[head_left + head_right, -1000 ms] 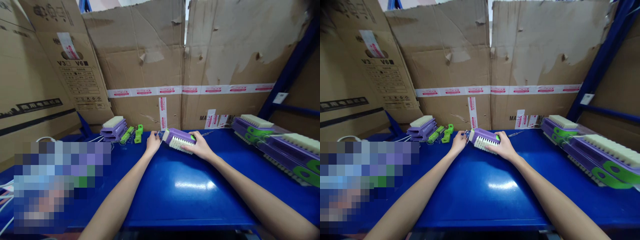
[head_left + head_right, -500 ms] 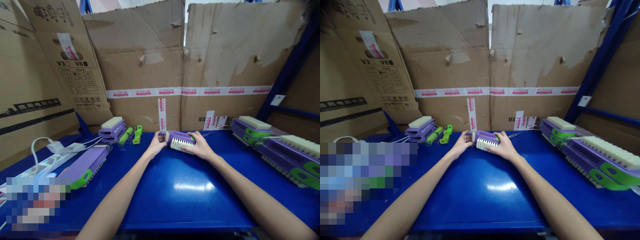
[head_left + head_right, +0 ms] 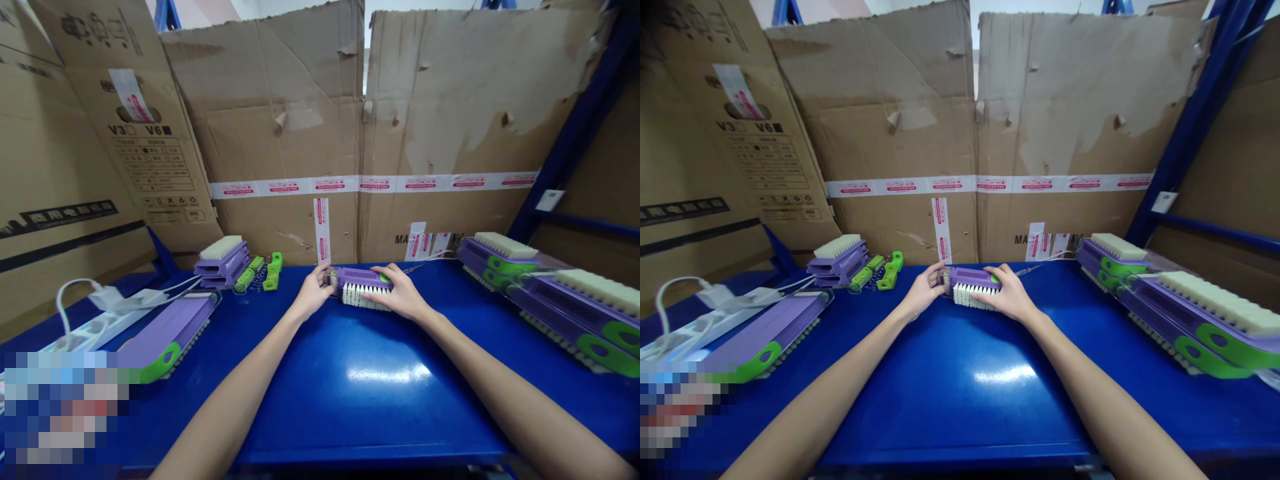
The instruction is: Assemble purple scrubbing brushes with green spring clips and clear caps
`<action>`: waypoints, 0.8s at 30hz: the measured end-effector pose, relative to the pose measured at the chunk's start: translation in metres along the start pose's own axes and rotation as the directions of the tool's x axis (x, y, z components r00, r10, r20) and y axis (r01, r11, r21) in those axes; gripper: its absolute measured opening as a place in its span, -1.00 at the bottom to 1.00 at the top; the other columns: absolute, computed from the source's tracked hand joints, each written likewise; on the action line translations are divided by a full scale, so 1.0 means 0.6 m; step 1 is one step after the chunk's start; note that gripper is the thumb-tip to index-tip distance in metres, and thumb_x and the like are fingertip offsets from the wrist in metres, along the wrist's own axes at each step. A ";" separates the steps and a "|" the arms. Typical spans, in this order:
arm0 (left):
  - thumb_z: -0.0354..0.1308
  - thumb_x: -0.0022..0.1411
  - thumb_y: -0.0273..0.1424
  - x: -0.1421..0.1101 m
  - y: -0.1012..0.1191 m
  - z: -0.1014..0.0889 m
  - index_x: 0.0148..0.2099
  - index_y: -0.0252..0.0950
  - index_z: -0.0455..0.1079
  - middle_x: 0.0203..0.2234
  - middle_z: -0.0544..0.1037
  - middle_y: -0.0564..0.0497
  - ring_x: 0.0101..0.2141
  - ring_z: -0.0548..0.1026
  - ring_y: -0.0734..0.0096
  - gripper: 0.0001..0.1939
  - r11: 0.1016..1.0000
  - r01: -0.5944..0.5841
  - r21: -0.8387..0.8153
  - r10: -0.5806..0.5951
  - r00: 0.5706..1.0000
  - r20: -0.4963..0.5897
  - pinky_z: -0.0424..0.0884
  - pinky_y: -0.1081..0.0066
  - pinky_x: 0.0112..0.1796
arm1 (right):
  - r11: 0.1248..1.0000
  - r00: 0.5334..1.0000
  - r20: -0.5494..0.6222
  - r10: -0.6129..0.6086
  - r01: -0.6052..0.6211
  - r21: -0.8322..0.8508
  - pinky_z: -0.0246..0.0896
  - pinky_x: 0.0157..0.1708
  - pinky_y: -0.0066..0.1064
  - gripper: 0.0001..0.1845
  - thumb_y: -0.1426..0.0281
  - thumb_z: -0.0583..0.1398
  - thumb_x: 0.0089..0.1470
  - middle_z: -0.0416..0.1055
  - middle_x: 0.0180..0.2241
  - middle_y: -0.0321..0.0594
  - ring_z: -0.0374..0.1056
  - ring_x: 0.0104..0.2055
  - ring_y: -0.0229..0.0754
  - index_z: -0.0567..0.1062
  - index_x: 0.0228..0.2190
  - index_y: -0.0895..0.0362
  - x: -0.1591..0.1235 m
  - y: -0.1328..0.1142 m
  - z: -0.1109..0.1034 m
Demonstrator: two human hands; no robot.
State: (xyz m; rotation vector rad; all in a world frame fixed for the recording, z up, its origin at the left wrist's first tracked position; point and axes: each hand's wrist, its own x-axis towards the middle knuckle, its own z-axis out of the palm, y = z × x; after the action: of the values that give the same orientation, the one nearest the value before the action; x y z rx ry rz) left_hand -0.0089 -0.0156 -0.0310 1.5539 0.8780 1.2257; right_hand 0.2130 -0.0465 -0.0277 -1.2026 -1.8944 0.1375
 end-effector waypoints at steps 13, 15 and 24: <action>0.18 -0.10 -0.68 -0.007 0.014 0.000 0.11 -0.41 0.26 -0.06 0.47 -0.21 -0.07 0.46 0.23 -0.36 0.997 0.077 -0.025 -0.075 0.996 0.043 0.27 0.18 0.04 | 0.935 0.981 -0.098 0.167 -0.126 0.330 0.10 -0.01 -0.23 -0.56 0.08 0.07 0.04 0.43 -0.20 -0.11 0.32 -0.08 -0.05 0.50 -0.25 0.14 0.006 0.002 0.003; 0.21 -0.09 -0.65 -0.007 0.017 -0.003 0.10 -0.44 0.27 -0.08 0.49 -0.23 -0.09 0.47 0.22 -0.38 0.996 0.091 -0.023 -0.089 0.995 0.053 0.29 0.15 0.02 | 0.912 0.976 -0.092 0.199 -0.150 0.383 0.11 -0.01 -0.24 -0.55 0.06 0.08 0.02 0.46 -0.19 -0.11 0.32 -0.06 -0.03 0.51 -0.26 0.14 0.007 0.001 0.002; 0.31 -0.16 -0.58 -0.011 0.020 -0.006 -0.01 -0.39 0.37 -0.16 0.53 -0.19 -0.13 0.49 0.20 -0.43 0.993 0.115 -0.032 -0.108 0.979 0.174 0.32 0.13 -0.02 | 0.819 0.931 -0.110 0.349 -0.246 0.519 0.16 -0.08 -0.25 -0.57 0.09 0.06 0.01 0.51 -0.29 -0.20 0.35 -0.17 -0.05 0.57 -0.40 0.13 0.016 0.021 -0.002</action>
State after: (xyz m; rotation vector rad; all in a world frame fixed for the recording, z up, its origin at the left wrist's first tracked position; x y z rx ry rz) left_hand -0.0144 -0.0242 -0.0213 1.5306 0.8097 1.0079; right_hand 0.2209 -0.0324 -0.0275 -1.0915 -1.3613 0.6188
